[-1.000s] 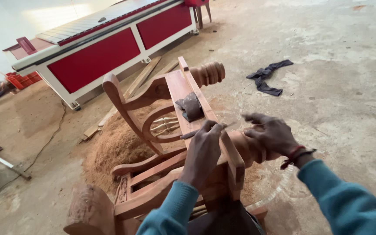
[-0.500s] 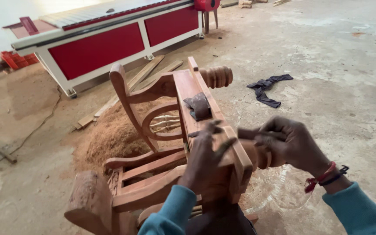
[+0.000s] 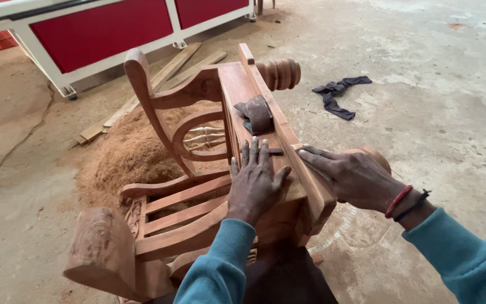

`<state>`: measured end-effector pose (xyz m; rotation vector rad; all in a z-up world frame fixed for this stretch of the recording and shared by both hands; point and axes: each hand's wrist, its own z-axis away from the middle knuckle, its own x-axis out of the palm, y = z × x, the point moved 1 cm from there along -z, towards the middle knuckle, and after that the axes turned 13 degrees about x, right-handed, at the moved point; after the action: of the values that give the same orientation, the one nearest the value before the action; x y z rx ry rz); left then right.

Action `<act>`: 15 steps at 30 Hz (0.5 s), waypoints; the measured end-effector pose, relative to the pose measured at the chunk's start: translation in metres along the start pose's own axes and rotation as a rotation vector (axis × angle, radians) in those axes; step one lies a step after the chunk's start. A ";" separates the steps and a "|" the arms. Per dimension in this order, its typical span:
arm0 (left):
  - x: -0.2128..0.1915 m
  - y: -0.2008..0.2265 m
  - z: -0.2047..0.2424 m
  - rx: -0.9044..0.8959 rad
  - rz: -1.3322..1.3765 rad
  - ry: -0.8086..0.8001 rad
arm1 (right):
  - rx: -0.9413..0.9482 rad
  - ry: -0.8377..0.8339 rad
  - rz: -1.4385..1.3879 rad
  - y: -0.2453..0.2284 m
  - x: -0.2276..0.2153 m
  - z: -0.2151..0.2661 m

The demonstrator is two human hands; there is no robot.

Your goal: The person sands the wooden frame of a chair by hand using pieces of sandpaper, smoothing the surface of the legs and decorative backrest components.

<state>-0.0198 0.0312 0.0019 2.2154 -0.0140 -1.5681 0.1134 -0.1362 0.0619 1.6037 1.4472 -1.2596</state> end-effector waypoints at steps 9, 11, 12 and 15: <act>0.011 -0.004 0.000 0.085 -0.041 0.027 | -0.046 0.113 0.311 -0.003 0.001 0.015; 0.014 0.001 0.003 0.090 -0.032 0.033 | 0.031 0.046 0.249 0.001 -0.005 0.018; 0.011 -0.001 0.007 0.087 -0.011 0.040 | 0.151 -0.117 0.267 0.004 -0.004 0.015; 0.006 0.003 0.006 0.083 -0.013 0.040 | 0.385 -0.427 0.280 0.001 -0.001 0.007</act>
<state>-0.0229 0.0249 -0.0041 2.3149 -0.0539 -1.5558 0.1123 -0.1428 0.0599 1.5756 0.7226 -1.6516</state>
